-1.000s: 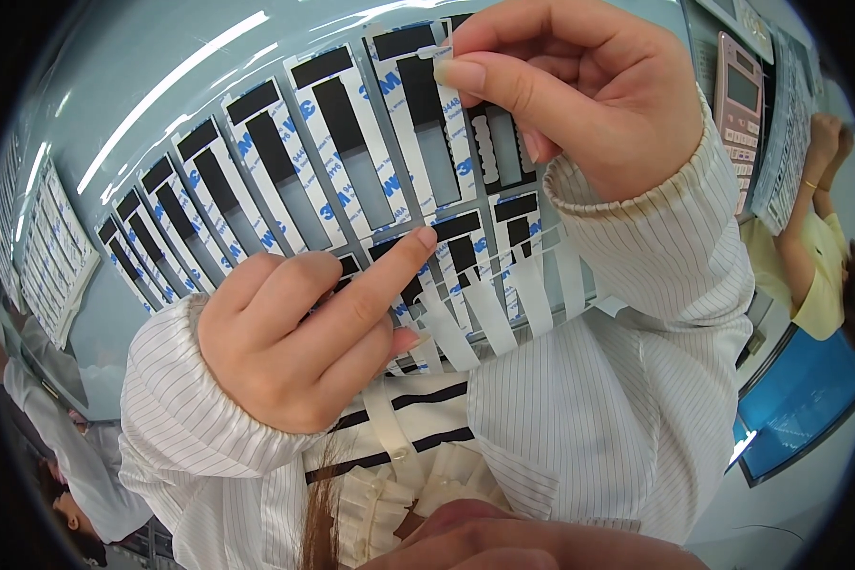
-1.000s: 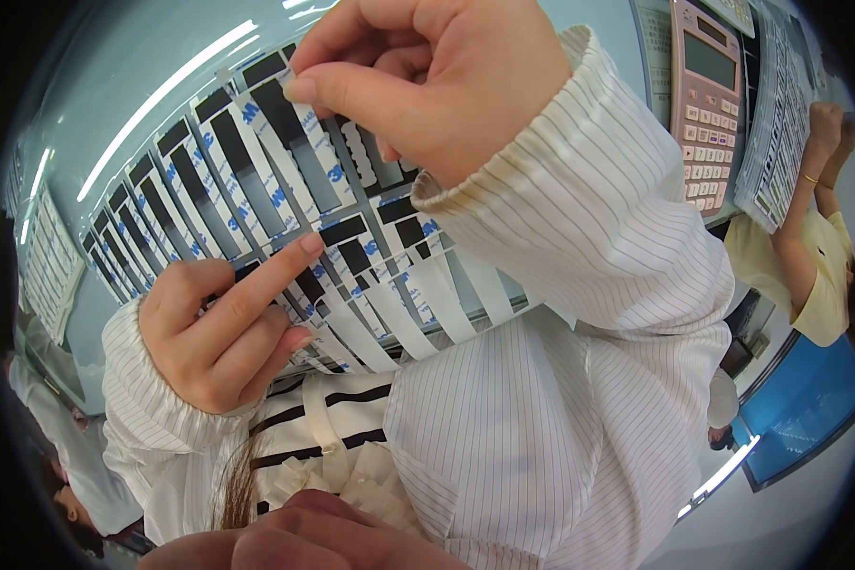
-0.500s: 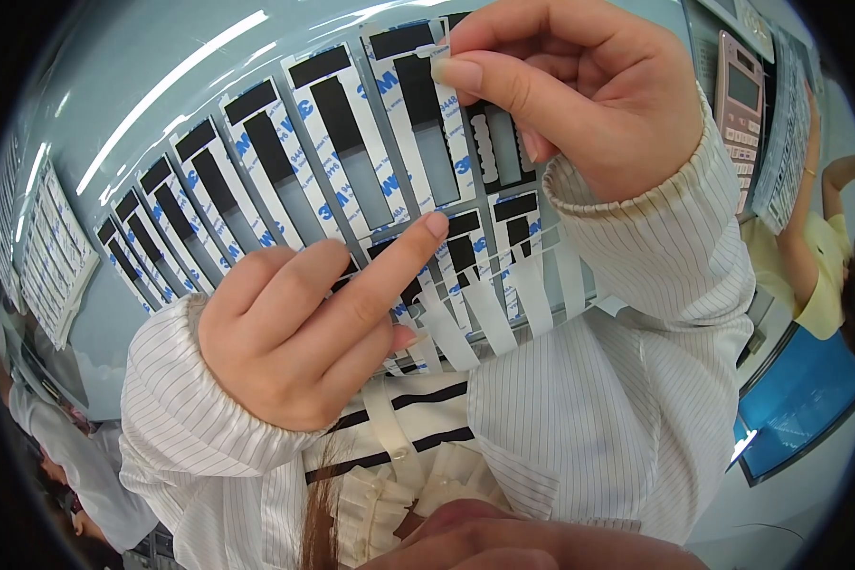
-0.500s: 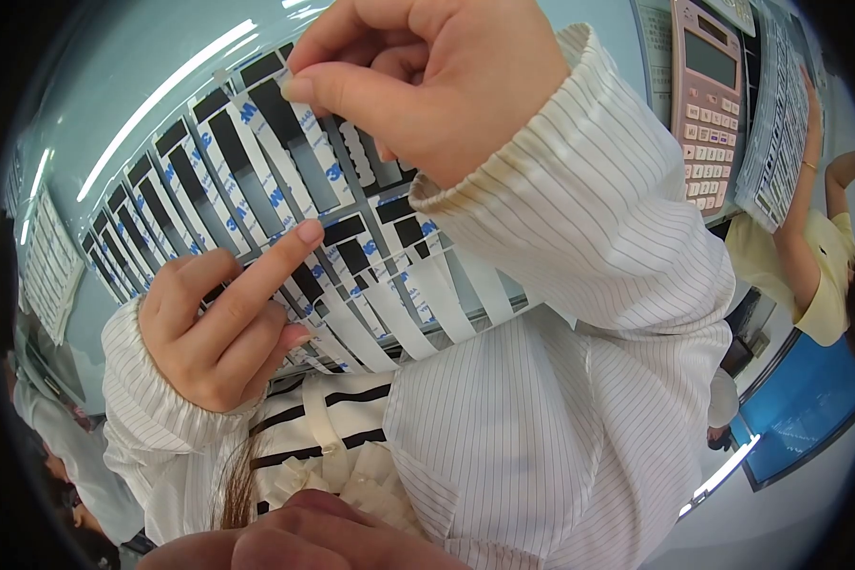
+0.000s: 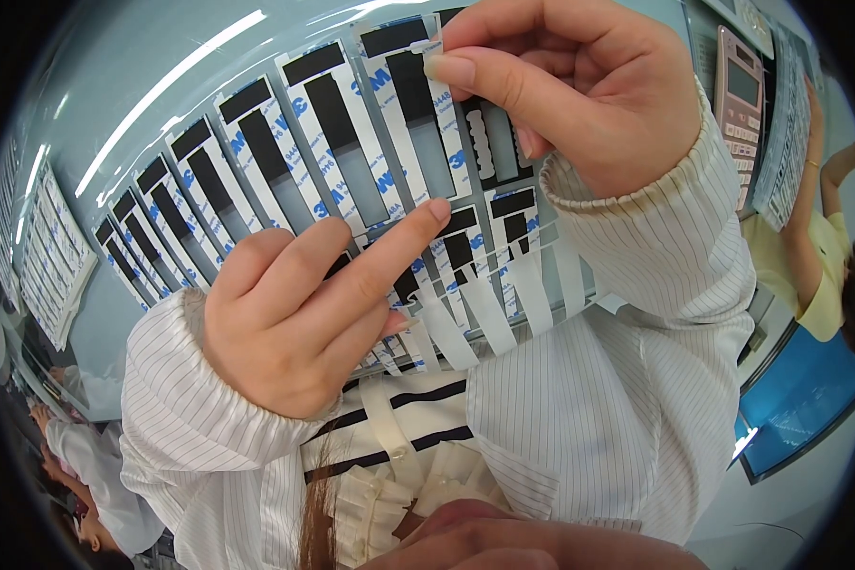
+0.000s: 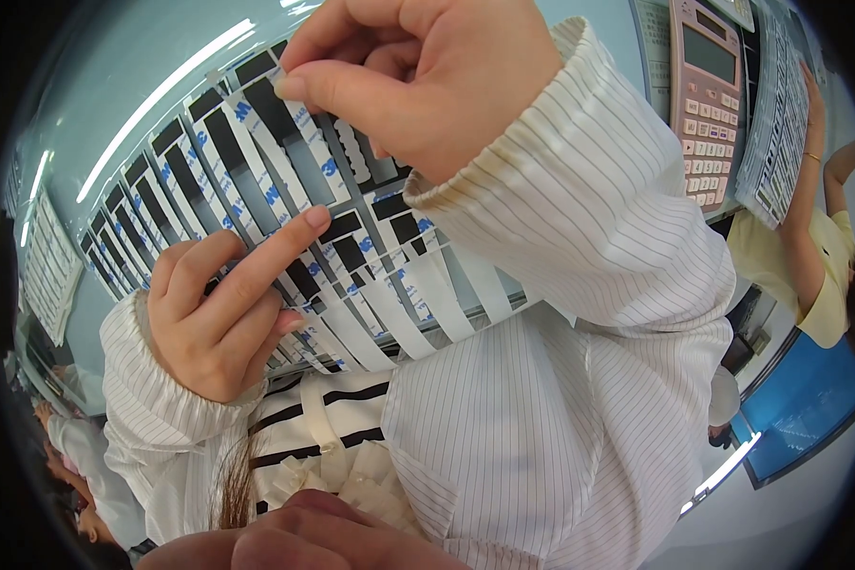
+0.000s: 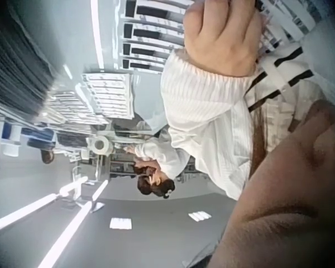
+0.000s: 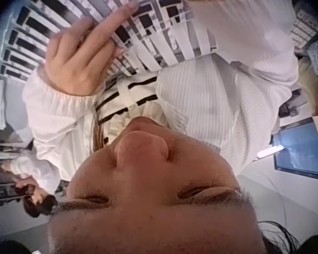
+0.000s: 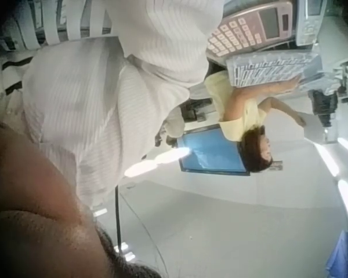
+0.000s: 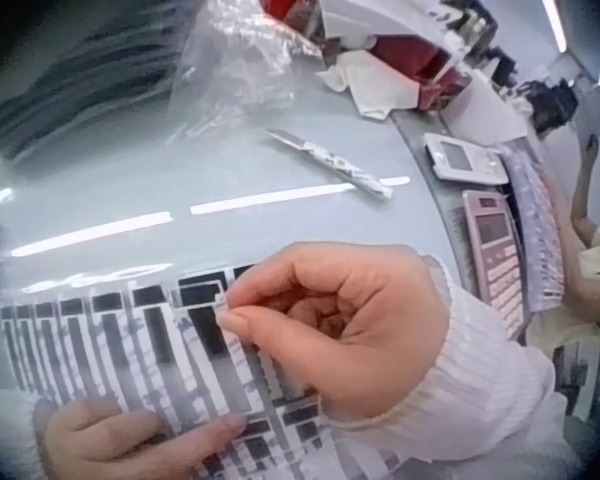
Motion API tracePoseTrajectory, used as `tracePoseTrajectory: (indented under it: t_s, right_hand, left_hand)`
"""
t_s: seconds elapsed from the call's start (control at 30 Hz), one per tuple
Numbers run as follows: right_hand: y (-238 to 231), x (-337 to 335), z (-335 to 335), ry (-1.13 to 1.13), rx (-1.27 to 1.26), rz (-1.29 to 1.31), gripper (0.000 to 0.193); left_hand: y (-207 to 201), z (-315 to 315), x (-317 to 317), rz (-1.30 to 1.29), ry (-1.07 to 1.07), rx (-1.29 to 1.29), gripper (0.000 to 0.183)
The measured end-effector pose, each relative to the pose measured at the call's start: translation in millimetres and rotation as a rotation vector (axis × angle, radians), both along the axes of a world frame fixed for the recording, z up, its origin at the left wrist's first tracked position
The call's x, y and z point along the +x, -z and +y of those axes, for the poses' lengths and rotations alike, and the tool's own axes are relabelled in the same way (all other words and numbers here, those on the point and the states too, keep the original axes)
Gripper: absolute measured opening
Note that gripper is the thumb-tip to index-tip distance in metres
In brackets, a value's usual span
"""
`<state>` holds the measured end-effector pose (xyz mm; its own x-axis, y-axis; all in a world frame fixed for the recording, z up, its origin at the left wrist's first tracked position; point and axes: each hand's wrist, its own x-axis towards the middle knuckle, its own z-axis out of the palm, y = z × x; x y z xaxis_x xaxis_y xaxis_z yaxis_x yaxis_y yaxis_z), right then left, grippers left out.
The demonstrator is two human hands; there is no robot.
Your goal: Manually sorting and packaging small electronic or medical strips into a carrier frame at a production workstation.
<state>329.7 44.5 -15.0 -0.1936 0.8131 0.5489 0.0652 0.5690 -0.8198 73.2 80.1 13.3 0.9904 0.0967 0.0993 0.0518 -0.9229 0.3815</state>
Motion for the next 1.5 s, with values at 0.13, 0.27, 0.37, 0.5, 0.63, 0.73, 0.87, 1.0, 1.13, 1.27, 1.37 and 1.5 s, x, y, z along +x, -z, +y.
tracePoseTrajectory:
  t_s: [0.13,0.27,0.37,0.5,0.63,0.73,0.87,1.0,1.13,1.27,1.37,1.5]
  right_hand:
    - [-2.4,2.2,-3.2,0.205,-0.558,-0.019,0.013]
    - [-45.4,-17.5,-8.6,0.367,-1.129,-0.022,0.013]
    - [-46.7,-13.6,-10.0,0.354,-1.093,-0.068,0.013]
    - [-56.2,-13.8,-10.4,0.367,-1.066,-0.174,0.013]
    - [-44.1,-12.8,-15.1,0.377,-0.819,-0.268,0.01]
    - [-53.5,-11.1,-10.8,0.388,-0.688,-0.375,0.009]
    - [-56.8,-14.0,-7.5,0.422,-0.761,-0.464,0.01]
    - [-56.3,-17.4,-6.7,0.433,-0.778,-0.466,0.01]
    - [-53.2,-20.8,-7.8,0.456,-0.754,-0.47,0.008]
    - [-53.2,-21.5,-6.9,0.461,-0.73,-0.522,0.007]
    - [-53.9,-21.1,-6.2,0.456,-0.693,-0.536,0.007]
    - [-37.9,-16.1,-13.5,0.465,-0.299,-0.626,0.013]
  left_hand:
    - [-0.7,-3.0,4.0,0.008,-0.008,-0.026,0.029]
    - [-2.3,-5.7,1.2,0.001,-0.021,-0.072,0.029]
    - [-2.5,-5.1,10.0,0.029,-0.033,-0.053,0.027]
    - [-5.5,-7.6,10.9,0.048,-0.065,-0.101,0.026]
    - [-1.4,-9.4,8.2,0.056,-0.089,-0.138,0.025]
    - [-1.4,-9.9,7.2,0.054,-0.099,-0.151,0.025]
    - [-1.0,-9.4,7.8,0.046,-0.092,-0.143,0.026]
    - [-0.4,-6.7,2.1,0.009,-0.064,-0.111,0.028]
    - [-2.5,-5.6,-1.9,0.004,-0.094,-0.024,0.032]
    - [1.8,-6.3,-1.5,-0.029,-0.133,-0.026,0.033]
    - [0.2,-5.5,-1.3,-0.014,-0.132,-0.03,0.032]
    - [0.6,-6.4,0.0,-0.027,-0.134,-0.052,0.031]
